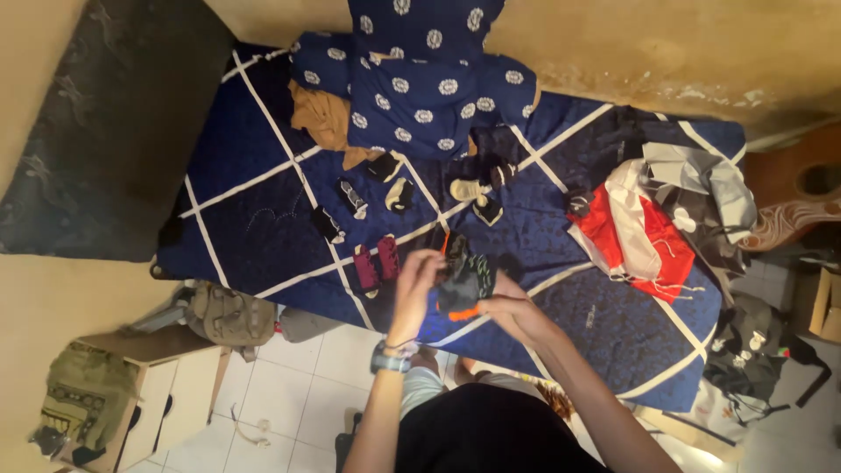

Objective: The person removes several pairs of socks from a drawer and places them on a bed. They then pick up the socks one at a time to inspect and arrange them on the bed.

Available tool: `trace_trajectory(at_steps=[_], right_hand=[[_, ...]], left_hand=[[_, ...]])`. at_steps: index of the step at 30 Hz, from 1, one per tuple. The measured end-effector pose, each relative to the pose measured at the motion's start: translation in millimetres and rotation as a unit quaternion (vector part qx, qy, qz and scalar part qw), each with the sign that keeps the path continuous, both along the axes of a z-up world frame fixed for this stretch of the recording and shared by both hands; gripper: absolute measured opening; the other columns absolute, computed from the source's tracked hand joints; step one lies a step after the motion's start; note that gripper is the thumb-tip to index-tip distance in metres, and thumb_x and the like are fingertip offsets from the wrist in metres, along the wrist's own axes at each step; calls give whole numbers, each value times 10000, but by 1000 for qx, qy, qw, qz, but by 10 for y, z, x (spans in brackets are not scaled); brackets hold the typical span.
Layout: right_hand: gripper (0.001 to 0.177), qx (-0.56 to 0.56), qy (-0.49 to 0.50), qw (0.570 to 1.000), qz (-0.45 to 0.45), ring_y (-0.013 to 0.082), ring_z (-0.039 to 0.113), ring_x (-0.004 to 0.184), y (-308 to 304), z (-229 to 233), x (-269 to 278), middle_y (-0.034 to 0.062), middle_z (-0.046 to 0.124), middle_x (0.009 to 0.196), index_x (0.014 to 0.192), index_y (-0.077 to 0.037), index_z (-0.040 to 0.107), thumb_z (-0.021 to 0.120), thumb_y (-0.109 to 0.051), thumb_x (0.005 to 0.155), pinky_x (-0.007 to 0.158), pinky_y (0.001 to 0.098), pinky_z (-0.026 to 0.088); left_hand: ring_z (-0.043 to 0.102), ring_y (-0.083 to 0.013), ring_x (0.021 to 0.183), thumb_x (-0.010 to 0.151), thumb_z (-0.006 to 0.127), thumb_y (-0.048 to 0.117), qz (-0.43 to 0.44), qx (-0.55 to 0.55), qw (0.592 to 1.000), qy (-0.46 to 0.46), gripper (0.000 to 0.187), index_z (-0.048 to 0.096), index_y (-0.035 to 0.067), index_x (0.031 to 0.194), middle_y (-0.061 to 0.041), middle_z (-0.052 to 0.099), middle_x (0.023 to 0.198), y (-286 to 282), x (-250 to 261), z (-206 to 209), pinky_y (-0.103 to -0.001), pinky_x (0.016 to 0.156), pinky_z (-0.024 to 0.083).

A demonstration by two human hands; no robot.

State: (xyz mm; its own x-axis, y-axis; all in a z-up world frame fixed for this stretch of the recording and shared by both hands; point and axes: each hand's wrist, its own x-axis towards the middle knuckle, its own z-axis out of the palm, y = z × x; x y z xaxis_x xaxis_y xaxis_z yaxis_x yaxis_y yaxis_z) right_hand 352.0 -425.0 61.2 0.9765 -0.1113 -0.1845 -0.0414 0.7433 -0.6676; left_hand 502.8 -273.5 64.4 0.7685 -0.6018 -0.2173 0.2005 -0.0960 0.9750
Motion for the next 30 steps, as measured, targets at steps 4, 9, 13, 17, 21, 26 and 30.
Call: trace_trajectory(at_steps=[4,9,13,17,21,26,30], right_hand=[[638,-171,74,982,-25,167,593,1227,-76,74,29,110,610,1326,1427,-21,423,709,-41,857,1050,344,466],[742,-352,124,926,-46,142,631,1086,10,319,118,79,665,1179,1342,-34,476,873,-135,724,916,304,517],[630,-440,141,885,-66,130,648,1024,-30,434,160,70,699,1093,1261,-19,548,846,-94,712,900,293,521],[509,-408,176,893,-76,130,669,939,-17,407,140,64,706,1000,1202,-22,586,753,-46,721,839,289,544],[350,-346,173,905,-176,119,651,966,106,89,92,71,723,1042,1183,-4,618,700,-36,844,869,286,528],[265,1,207,970,-127,177,678,1001,42,-324,-67,96,730,1110,1206,13,655,577,-70,966,889,329,523],[345,3,176,979,-104,152,681,1040,-24,-401,-167,84,710,1156,1263,1,618,552,-61,931,921,299,543]], left_hand=[[612,-143,1113,887,605,72,-86,-44,995,9,374,619,40,1259,-64,669,1152,218,-102,440,-272,915,490],[746,-160,999,856,696,26,-91,71,989,-91,385,670,25,1240,-106,757,1074,47,-248,608,-278,890,581],[757,-194,868,843,718,33,-65,95,985,-131,295,733,15,1136,-132,777,977,10,-250,628,-301,773,598],[773,-182,792,829,705,19,-8,117,984,-137,250,756,22,1074,-124,790,889,-14,-304,676,-288,709,586],[768,-139,771,806,670,-17,16,141,972,-189,211,739,1,1005,-125,774,865,-68,-302,634,-262,689,576],[760,-129,803,793,646,-55,-52,118,988,-86,308,637,16,1093,-102,785,905,70,-227,376,-244,717,580],[732,-157,965,827,643,-83,-123,-10,985,122,390,488,62,1154,-116,763,1061,275,-139,177,-250,803,564]])
